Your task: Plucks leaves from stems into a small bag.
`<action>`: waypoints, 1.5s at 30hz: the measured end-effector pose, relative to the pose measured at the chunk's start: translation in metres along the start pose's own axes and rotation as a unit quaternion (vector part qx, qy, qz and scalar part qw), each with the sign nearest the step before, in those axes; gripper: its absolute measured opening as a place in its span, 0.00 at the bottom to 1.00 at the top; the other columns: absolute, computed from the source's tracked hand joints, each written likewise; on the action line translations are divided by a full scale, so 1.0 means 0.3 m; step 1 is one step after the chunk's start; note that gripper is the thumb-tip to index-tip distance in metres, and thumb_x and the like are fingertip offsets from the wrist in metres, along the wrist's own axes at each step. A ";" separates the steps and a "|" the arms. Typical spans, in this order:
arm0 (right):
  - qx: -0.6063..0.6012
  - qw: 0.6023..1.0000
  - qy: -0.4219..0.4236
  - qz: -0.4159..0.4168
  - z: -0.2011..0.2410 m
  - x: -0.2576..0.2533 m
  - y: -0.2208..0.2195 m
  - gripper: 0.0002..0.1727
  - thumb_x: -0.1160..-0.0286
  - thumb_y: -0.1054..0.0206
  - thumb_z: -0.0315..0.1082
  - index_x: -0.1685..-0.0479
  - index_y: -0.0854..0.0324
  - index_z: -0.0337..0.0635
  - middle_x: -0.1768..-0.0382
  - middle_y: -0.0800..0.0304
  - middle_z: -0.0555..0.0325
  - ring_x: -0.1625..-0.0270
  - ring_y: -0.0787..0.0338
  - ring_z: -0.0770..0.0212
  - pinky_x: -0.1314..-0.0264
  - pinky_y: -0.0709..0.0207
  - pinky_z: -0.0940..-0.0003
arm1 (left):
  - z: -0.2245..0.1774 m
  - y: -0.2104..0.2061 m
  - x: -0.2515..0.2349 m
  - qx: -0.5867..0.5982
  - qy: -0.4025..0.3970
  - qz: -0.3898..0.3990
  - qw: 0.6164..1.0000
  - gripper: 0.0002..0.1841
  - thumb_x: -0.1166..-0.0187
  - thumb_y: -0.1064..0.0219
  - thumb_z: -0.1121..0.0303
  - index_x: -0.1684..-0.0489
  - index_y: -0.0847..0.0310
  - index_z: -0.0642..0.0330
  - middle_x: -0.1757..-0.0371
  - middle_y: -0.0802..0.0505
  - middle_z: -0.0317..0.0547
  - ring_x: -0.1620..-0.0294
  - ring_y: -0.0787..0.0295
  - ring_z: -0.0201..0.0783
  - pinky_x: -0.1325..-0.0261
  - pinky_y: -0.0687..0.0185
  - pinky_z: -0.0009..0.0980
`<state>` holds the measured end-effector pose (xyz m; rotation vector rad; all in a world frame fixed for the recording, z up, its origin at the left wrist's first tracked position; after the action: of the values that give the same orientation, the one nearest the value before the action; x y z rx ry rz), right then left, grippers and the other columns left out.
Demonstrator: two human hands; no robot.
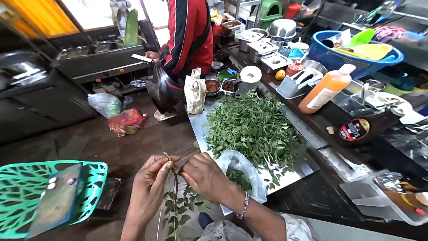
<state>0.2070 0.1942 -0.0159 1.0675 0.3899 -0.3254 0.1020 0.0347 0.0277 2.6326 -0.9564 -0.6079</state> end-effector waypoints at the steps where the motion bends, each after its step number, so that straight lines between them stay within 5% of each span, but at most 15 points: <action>1: 0.010 1.000 0.004 0.008 0.003 0.003 -0.005 0.15 0.13 0.41 0.45 0.58 0.12 0.47 0.59 0.11 0.60 0.48 0.12 0.60 0.40 0.20 0.60 | 0.006 0.000 0.008 -0.001 0.003 -0.001 1.000 0.13 0.15 0.37 0.59 0.52 0.06 0.52 0.50 0.07 0.38 0.51 0.09 0.39 0.49 0.10 0.33; 4: 0.011 0.999 0.000 0.030 0.021 0.008 -0.010 0.14 0.16 0.41 0.41 0.53 0.12 0.45 0.58 0.11 0.58 0.50 0.11 0.58 0.47 0.16 0.60 | 0.023 -0.013 0.043 -0.018 0.026 -0.004 0.999 0.12 0.21 0.27 0.58 0.48 0.06 0.51 0.50 0.04 0.36 0.52 0.05 0.38 0.47 0.04 0.35; 10: -0.106 0.989 -0.022 0.104 0.019 0.110 0.020 0.18 0.09 0.48 0.44 0.57 0.17 0.43 0.61 0.12 0.53 0.56 0.09 0.55 0.55 0.14 0.56 | 0.035 0.019 0.057 -0.030 0.008 -0.081 0.996 0.13 0.16 0.35 0.65 0.48 0.10 0.64 0.57 0.04 0.41 0.63 0.07 0.33 0.58 0.09 0.29; 14: -0.132 0.988 -0.020 0.077 -0.054 0.278 0.069 0.18 0.08 0.49 0.43 0.60 0.19 0.42 0.64 0.15 0.51 0.61 0.11 0.54 0.60 0.16 0.57 | 0.054 0.060 0.034 0.000 -0.002 -0.109 0.994 0.12 0.16 0.36 0.67 0.49 0.12 0.68 0.58 0.04 0.42 0.63 0.07 0.30 0.56 0.09 0.26; 17: -0.093 0.990 -0.069 0.085 -0.106 0.370 0.100 0.20 0.08 0.50 0.43 0.58 0.17 0.41 0.62 0.13 0.50 0.57 0.09 0.53 0.54 0.14 0.56 | 0.058 0.036 0.015 -0.010 -0.001 -0.112 0.994 0.12 0.17 0.34 0.66 0.49 0.11 0.67 0.56 0.04 0.43 0.61 0.06 0.32 0.54 0.08 0.28; 23: -0.015 0.960 -0.275 0.056 -0.347 0.555 0.026 0.23 0.08 0.51 0.48 0.51 0.14 0.43 0.56 0.09 0.52 0.53 0.08 0.56 0.47 0.12 0.54 | 0.056 0.207 -0.090 0.004 0.050 -0.173 0.984 0.11 0.15 0.35 0.67 0.45 0.12 0.63 0.58 0.05 0.41 0.65 0.08 0.32 0.60 0.09 0.29; 27: 0.010 0.908 -0.377 0.184 -0.425 0.558 -0.094 0.30 0.13 0.48 0.59 0.32 0.15 0.48 0.33 0.12 0.52 0.27 0.16 0.49 0.22 0.26 0.46 | 0.044 0.146 -0.115 0.036 0.070 -0.144 0.986 0.10 0.17 0.31 0.69 0.44 0.10 0.60 0.53 0.04 0.45 0.62 0.06 0.39 0.62 0.07 0.33; 29: 0.036 0.923 -0.363 0.127 -0.402 0.526 -0.080 0.25 0.15 0.45 0.59 0.40 0.10 0.55 0.35 0.10 0.61 0.26 0.17 0.54 0.23 0.26 0.48 | 0.051 0.120 -0.112 0.051 0.085 -0.145 0.984 0.11 0.17 0.31 0.68 0.43 0.09 0.59 0.53 0.03 0.47 0.64 0.05 0.41 0.64 0.07 0.34; 32: 0.010 0.956 -0.281 -0.080 -0.307 0.405 0.007 0.16 0.16 0.37 0.52 0.53 0.06 0.57 0.52 0.06 0.69 0.43 0.09 0.67 0.37 0.14 0.62 | 0.052 0.078 -0.086 0.064 0.091 -0.125 0.986 0.11 0.17 0.31 0.68 0.43 0.09 0.58 0.55 0.03 0.46 0.65 0.05 0.41 0.65 0.06 0.34; 34: -0.042 0.969 -0.194 -0.148 -0.225 0.282 0.063 0.11 0.19 0.32 0.45 0.51 0.07 0.54 0.51 0.06 0.71 0.42 0.10 0.71 0.36 0.13 0.66 | 0.047 0.041 -0.074 0.075 0.077 -0.096 0.990 0.11 0.17 0.31 0.68 0.43 0.09 0.59 0.55 0.03 0.45 0.64 0.05 0.40 0.64 0.07 0.32; 38: -0.097 0.994 -0.058 -0.012 -0.115 0.075 0.081 0.20 0.15 0.35 0.52 0.34 0.12 0.53 0.40 0.10 0.67 0.32 0.16 0.65 0.26 0.21 0.59 | 0.029 -0.030 -0.062 0.118 0.039 -0.034 0.992 0.12 0.17 0.33 0.70 0.42 0.09 0.61 0.55 0.03 0.49 0.65 0.05 0.41 0.63 0.06 0.32; 41: -0.079 0.993 0.019 0.084 -0.085 0.021 0.040 0.21 0.08 0.47 0.49 0.49 0.12 0.47 0.53 0.09 0.61 0.41 0.13 0.61 0.29 0.25 0.57 | 0.012 -0.058 -0.053 0.133 0.021 -0.016 0.991 0.12 0.17 0.33 0.69 0.44 0.09 0.61 0.56 0.03 0.49 0.66 0.06 0.41 0.62 0.06 0.32; 45: -0.062 0.994 0.063 0.062 -0.066 0.092 0.033 0.18 0.08 0.47 0.43 0.62 0.16 0.44 0.64 0.14 0.56 0.55 0.11 0.58 0.49 0.15 0.62 | 0.009 -0.020 -0.023 0.117 0.005 -0.057 0.992 0.11 0.16 0.35 0.68 0.48 0.09 0.63 0.64 0.05 0.45 0.69 0.08 0.37 0.63 0.07 0.31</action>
<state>0.2327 0.2145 -0.0292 0.9878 0.4486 -0.1229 0.0990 0.0434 0.0250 2.9104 -0.9299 -0.5382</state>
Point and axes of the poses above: each hand's wrist, its own x-axis away from the middle knuckle, its own y-axis out of the back of the hand, z = x × y, the point moved 1 cm from there along -x, towards the middle knuckle
